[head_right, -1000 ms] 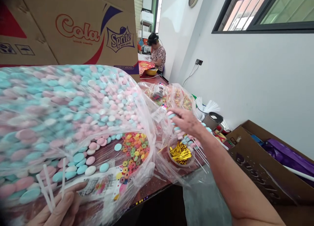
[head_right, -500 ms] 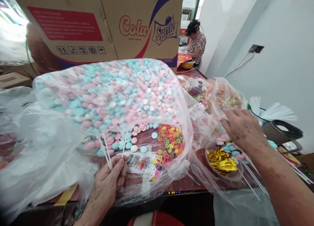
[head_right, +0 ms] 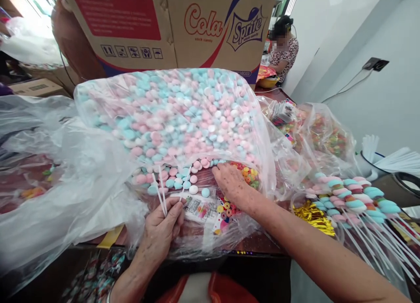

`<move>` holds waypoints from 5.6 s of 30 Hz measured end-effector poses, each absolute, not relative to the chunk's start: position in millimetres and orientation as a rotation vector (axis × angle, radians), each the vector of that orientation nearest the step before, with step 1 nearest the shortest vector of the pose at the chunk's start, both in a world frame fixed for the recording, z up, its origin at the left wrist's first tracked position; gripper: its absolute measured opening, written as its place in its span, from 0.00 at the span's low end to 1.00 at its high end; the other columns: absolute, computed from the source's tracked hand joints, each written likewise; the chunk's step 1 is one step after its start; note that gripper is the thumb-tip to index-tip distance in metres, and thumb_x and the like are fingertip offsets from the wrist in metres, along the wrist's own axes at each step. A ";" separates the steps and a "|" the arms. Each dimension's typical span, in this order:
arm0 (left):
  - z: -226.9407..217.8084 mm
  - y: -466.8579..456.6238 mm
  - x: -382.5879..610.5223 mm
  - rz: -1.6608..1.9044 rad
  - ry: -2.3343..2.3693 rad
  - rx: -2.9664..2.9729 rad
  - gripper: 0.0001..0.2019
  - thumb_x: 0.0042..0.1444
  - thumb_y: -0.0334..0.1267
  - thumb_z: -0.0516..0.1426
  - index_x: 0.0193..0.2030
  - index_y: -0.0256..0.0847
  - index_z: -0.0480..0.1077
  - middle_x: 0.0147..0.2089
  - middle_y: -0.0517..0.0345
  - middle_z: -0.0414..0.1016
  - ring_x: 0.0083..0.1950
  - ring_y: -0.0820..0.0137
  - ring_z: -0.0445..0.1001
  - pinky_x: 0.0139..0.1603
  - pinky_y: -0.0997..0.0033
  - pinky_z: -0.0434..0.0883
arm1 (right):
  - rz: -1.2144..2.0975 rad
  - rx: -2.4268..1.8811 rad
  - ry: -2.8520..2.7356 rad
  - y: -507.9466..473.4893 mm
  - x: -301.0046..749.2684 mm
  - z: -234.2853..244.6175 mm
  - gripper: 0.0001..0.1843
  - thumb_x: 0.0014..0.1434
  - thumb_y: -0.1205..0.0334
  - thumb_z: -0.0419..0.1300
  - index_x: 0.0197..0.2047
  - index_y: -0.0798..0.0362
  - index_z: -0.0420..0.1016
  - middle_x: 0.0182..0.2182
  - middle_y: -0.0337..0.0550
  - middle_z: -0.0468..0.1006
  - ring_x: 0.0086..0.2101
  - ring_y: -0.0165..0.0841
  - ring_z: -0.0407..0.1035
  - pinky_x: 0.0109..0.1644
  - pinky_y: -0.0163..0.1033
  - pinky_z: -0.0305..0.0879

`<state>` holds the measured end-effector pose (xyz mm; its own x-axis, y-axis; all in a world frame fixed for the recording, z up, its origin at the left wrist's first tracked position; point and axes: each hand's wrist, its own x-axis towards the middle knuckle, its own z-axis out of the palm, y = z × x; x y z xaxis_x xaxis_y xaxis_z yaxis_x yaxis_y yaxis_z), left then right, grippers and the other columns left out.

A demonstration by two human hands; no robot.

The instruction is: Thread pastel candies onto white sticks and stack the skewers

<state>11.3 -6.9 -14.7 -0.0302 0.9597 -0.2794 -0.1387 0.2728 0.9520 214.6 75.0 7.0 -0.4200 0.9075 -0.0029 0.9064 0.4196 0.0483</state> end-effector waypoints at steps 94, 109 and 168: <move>-26.1 -8.0 6.8 0.988 1.338 1.262 0.12 0.60 0.45 0.57 0.32 0.39 0.74 0.20 0.67 0.61 0.22 0.75 0.56 0.21 0.76 0.53 | -1.719 1.811 2.858 27.6 190.4 5.7 0.25 0.63 0.56 0.56 0.62 0.49 0.73 0.49 0.40 0.83 0.46 0.36 0.77 0.53 0.41 0.71; -30.3 -8.5 8.2 1.038 1.308 1.135 0.14 0.60 0.49 0.57 0.35 0.39 0.72 0.21 0.69 0.61 0.19 0.78 0.51 0.19 0.76 0.49 | -0.120 1.437 2.663 38.9 248.2 10.0 0.09 0.63 0.73 0.56 0.35 0.55 0.76 0.37 0.49 0.75 0.37 0.36 0.68 0.40 0.38 0.60; -25.7 -10.5 8.2 0.970 1.287 1.276 0.13 0.62 0.45 0.55 0.32 0.40 0.72 0.21 0.66 0.63 0.23 0.75 0.57 0.24 0.75 0.55 | -0.856 1.941 3.350 22.6 204.6 4.4 0.20 0.67 0.65 0.52 0.59 0.47 0.73 0.47 0.45 0.81 0.45 0.35 0.76 0.51 0.40 0.72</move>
